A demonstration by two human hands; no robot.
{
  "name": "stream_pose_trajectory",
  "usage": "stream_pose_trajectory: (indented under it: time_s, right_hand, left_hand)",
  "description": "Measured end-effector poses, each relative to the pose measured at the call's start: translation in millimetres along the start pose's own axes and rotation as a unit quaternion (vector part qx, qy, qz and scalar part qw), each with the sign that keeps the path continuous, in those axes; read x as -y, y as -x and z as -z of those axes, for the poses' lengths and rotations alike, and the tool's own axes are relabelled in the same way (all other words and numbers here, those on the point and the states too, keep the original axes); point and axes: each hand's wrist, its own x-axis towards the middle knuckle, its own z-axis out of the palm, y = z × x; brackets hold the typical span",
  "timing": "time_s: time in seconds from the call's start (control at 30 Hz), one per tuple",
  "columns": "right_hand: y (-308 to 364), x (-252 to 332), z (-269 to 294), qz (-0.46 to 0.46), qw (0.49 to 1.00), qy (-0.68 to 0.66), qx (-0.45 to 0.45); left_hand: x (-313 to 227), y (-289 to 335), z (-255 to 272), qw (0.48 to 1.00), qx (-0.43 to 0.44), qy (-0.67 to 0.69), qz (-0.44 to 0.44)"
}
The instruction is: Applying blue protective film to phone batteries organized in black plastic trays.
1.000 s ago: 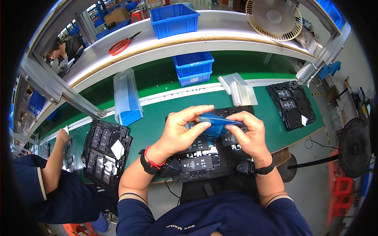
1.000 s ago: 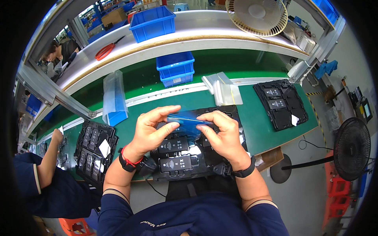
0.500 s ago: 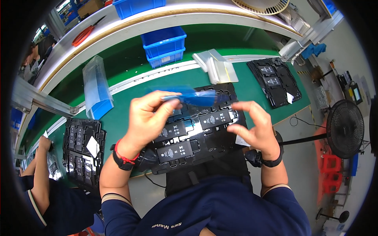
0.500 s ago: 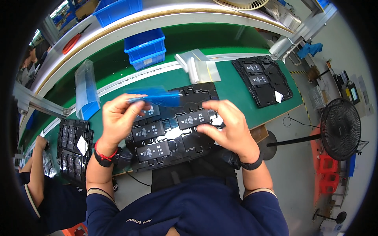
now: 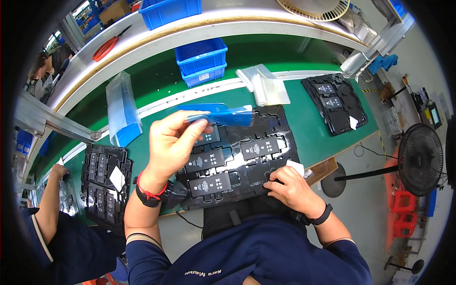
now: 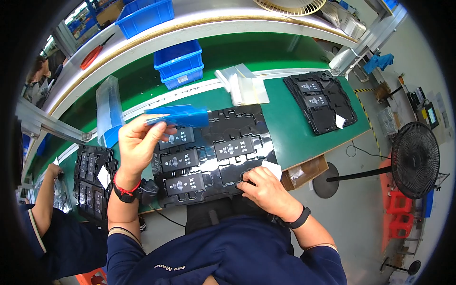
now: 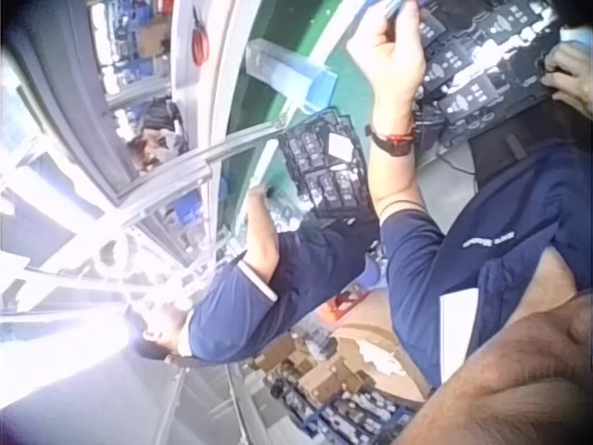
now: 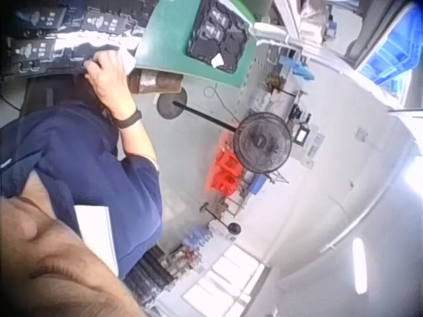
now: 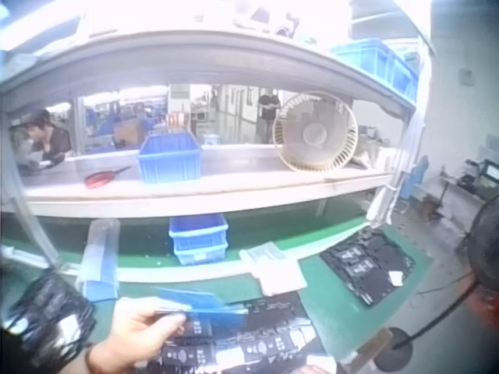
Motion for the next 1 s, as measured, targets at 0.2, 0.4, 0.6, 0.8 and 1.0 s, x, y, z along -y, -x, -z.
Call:
stream_pose_trajectory:
  time_s: [0.2, 0.4, 0.6, 0.8, 1.0]
  right_hand:
    - [-27, 3, 26, -0.109, 0.964, -0.139, -0.199]
    - [-57, -2, 7, -0.14, 0.916, -0.274, -0.258]
    - [-65, -3, 7, -0.068, 0.933, -0.198, -0.292]
    - [-58, -13, 19, -0.103, 0.888, -0.329, -0.304]
    - [-46, -48, 24, -0.273, 0.819, -0.473, -0.178]
  left_hand:
    - [20, 10, -23, 0.986, 0.108, 0.039, 0.119]
    - [29, 23, -33, 0.976, 0.138, 0.066, 0.154]
    - [20, 14, -26, 0.98, 0.148, -0.104, 0.078]
    - [7, 2, -2, 0.978, 0.092, -0.188, -0.001]
    - [0, -13, 37, 0.992, -0.08, -0.096, -0.023]
